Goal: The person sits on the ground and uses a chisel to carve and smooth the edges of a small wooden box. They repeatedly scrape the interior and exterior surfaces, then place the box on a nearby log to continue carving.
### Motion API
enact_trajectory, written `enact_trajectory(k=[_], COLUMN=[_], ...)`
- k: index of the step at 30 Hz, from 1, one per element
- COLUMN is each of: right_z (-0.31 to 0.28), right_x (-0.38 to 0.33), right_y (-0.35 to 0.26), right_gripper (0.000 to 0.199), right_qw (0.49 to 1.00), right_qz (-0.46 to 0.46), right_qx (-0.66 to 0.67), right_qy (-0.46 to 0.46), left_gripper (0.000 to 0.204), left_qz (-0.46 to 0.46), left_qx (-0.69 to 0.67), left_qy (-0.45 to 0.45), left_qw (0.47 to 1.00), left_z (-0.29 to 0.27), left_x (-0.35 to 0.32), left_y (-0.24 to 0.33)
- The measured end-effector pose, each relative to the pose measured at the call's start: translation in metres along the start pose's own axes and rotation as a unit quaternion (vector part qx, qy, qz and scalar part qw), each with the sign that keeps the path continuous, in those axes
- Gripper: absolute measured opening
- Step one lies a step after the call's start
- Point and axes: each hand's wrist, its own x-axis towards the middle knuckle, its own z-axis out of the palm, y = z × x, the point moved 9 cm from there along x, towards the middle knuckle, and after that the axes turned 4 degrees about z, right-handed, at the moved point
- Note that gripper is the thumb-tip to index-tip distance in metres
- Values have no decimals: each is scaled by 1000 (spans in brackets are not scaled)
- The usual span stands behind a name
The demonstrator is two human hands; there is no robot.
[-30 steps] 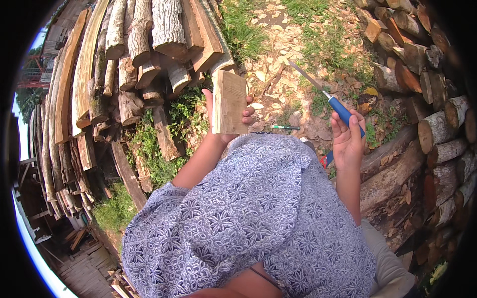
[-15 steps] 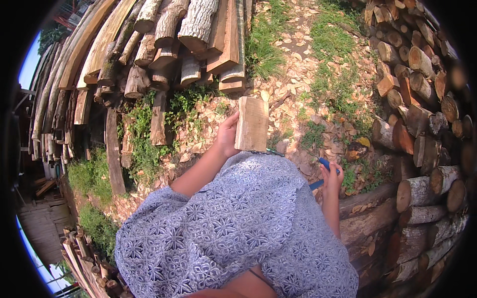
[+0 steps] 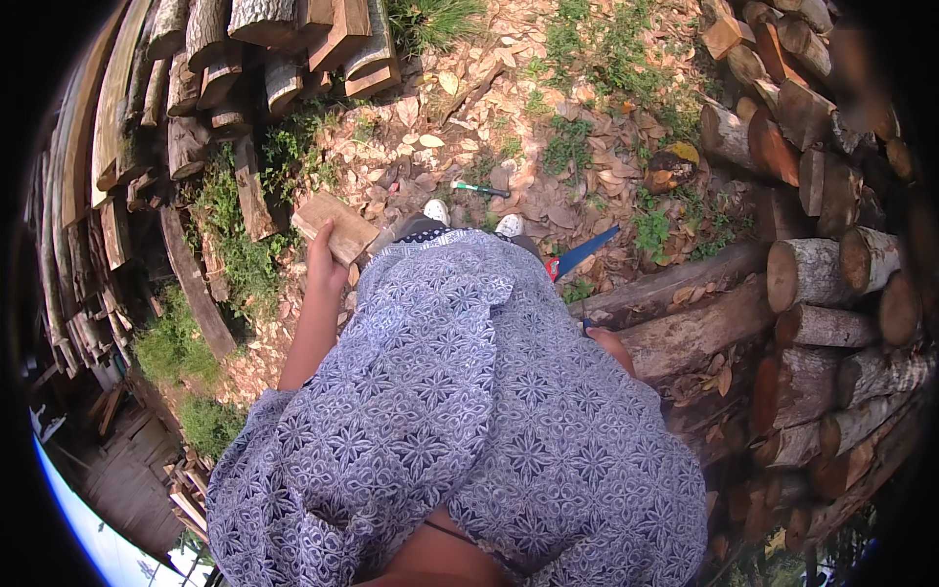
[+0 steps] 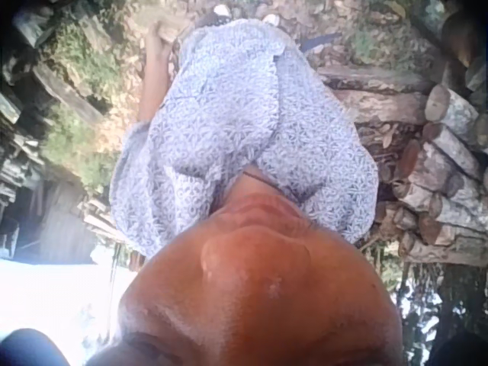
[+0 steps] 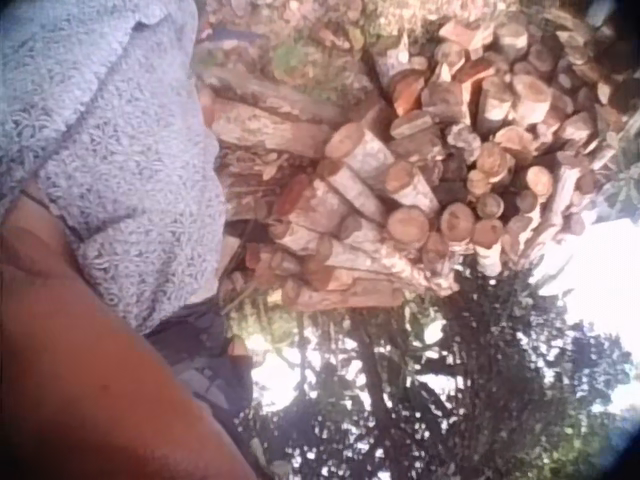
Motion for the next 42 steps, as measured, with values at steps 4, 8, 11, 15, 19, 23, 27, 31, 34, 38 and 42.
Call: enact_trajectory(k=[4, 8, 11, 15, 19, 23, 27, 31, 34, 38, 42], right_z=[21, 37, 35, 31, 19, 34, 91, 133, 154, 178, 194], right_x=[-10, -11, -11, -46, -12, 0, -22, -53, -71, -96, -104], right_y=[-27, -91, -152, -208, -231, -257, -332, -426, -497, -596, -681], right_gripper=[27, 27, 27, 22, 19, 20, 21, 22, 23, 24, 25], right_qw=[997, 982, 960, 952, 946, 948, 965, 969, 971, 968, 971], right_qz=[50, 2, -50, -93, -80, -90, -89, -111, -142, -176, -189], right_qx=[21, 146, 219, 249, 287, 297, 237, 208, 181, 164, 130], right_qy=[-51, -121, -166, -154, -129, -71, -74, -72, -68, -68, -67], left_gripper=[40, 37, 35, 38, 44, 50, 69, 46, 40, 37, 40], left_qz=[11, 33, 54, 39, -1, 34, 54, 159, 190, 220, 189], left_qx=[-4, 58, 65, 126, 101, 146, 52, 126, 124, 143, 112], left_qy=[1, 12, 1, 20, 122, 200, 115, 42, -39, -46, 0], left_qw=[1000, 998, 996, 991, 987, 968, 991, 978, 973, 964, 976], left_z=[-7, 12, 30, 29, -20, -15, 9, 127, 190, 250, 269], left_x=[-4, 3, 20, 50, 137, 199, 310, 397, 450, 497, 526], left_y=[-14, -8, 2, 3, -34, -25, -8, 96, 163, 246, 266])
